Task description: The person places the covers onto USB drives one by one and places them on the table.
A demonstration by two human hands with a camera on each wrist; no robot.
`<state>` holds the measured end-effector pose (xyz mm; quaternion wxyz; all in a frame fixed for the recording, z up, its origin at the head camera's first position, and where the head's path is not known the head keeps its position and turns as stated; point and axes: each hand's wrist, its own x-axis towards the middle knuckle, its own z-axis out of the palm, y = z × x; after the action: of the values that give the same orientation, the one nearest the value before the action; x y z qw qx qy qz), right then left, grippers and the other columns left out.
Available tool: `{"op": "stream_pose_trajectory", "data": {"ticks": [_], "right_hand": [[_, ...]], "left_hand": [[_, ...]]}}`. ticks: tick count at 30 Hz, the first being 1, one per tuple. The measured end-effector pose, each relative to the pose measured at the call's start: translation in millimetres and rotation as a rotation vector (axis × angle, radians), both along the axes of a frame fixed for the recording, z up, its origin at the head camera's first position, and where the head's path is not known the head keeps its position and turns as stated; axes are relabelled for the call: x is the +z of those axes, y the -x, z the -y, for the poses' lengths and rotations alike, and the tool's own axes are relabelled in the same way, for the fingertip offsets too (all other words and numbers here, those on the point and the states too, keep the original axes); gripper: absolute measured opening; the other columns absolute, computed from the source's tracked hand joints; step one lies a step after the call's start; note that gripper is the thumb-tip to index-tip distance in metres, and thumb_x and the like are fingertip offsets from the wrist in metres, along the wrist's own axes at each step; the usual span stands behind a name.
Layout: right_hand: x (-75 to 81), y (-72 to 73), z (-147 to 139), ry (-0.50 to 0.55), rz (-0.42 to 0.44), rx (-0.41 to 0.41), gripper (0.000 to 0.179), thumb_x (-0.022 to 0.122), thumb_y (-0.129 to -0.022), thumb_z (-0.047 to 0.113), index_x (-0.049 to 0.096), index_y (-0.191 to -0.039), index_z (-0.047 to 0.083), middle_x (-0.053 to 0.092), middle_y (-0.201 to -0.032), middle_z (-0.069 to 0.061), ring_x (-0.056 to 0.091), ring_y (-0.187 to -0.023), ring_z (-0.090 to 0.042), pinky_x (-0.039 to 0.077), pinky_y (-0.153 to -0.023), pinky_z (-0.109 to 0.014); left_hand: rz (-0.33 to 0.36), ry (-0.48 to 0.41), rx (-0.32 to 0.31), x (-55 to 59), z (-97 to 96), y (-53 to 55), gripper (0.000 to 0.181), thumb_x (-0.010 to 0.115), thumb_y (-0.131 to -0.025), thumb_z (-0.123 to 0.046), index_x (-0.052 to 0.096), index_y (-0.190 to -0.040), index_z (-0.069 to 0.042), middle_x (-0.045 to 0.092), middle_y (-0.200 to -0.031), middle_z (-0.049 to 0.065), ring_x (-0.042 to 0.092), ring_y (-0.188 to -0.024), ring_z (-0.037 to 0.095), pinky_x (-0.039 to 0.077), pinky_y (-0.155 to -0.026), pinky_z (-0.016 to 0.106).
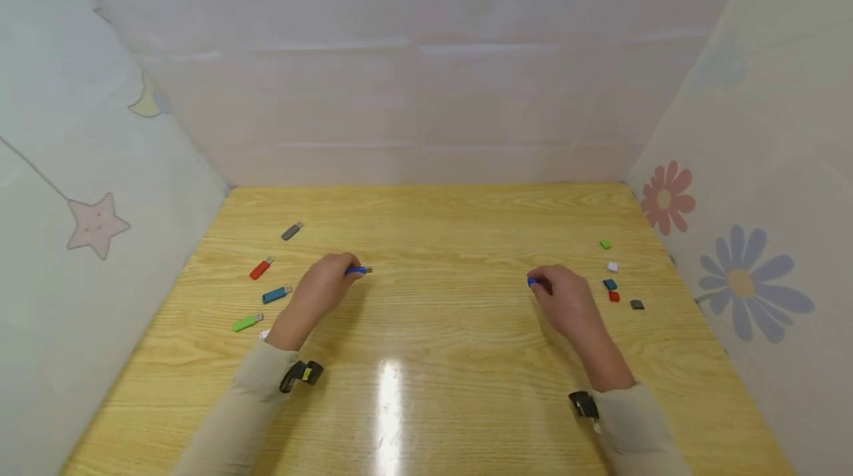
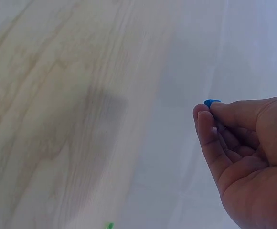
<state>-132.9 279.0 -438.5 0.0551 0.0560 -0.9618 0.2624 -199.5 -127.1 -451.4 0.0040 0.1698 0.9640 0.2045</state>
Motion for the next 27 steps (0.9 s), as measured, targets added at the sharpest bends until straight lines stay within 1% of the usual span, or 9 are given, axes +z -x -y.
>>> {"op": "stream_pose_trajectory", "data": {"ticks": [7,12,17,22,27], "right_hand": [[-1.1,4.6,9.3,0.034,0.008,0.007,0.019,0.064,-0.099,0.007,0.07,-0.115,-0.002,0.07,-0.107,-0.019,0.067,-0.094,-0.035,0.057,-0.079,-0.052],[0.1,5.3,15.9,0.064,0.012,0.015,0.02,0.063,-0.1,0.007,0.069,-0.117,-0.002,0.07,-0.107,-0.018,0.067,-0.095,-0.035,0.057,-0.079,-0.051],[-0.1,6.7,22.6,0.075,0.018,0.026,0.02,0.063,-0.1,0.006,0.068,-0.118,-0.002,0.07,-0.108,-0.018,0.068,-0.095,-0.035,0.058,-0.079,-0.05],[-0.3,10.1,30.7,0.081,-0.002,0.043,0.018,0.064,-0.099,0.005,0.07,-0.115,-0.001,0.071,-0.107,-0.018,0.068,-0.094,-0.034,0.058,-0.079,-0.049],[1.9,12.4,39.0,0.093,0.007,0.051,0.018,0.063,-0.099,0.005,0.07,-0.115,-0.001,0.07,-0.109,-0.018,0.068,-0.096,-0.035,0.058,-0.081,-0.05]], "left_hand": [[0.013,-0.001,-0.012,1.1,-9.3,-1.6,0.016,0.065,-0.101,-0.022,0.069,-0.106,-0.007,0.069,-0.096,0.006,0.065,-0.084,0.019,0.055,-0.067,0.031],[-0.011,0.006,-0.034,0.5,-15.4,-3.0,0.014,0.065,-0.101,-0.022,0.069,-0.104,-0.008,0.07,-0.094,0.006,0.066,-0.082,0.019,0.056,-0.065,0.03],[-0.053,0.015,-0.066,-0.7,-22.3,-4.5,0.016,0.065,-0.101,-0.023,0.069,-0.104,-0.008,0.07,-0.094,0.005,0.068,-0.085,0.02,0.057,-0.066,0.03],[-0.047,-0.003,-0.09,-1.0,-29.4,-5.3,0.016,0.065,-0.101,-0.022,0.069,-0.105,-0.008,0.07,-0.097,0.006,0.069,-0.088,0.021,0.057,-0.068,0.03],[-0.051,-0.012,-0.113,-0.9,-35.1,-5.7,0.015,0.065,-0.101,-0.021,0.069,-0.106,-0.007,0.071,-0.097,0.007,0.069,-0.087,0.021,0.057,-0.068,0.03]]}}
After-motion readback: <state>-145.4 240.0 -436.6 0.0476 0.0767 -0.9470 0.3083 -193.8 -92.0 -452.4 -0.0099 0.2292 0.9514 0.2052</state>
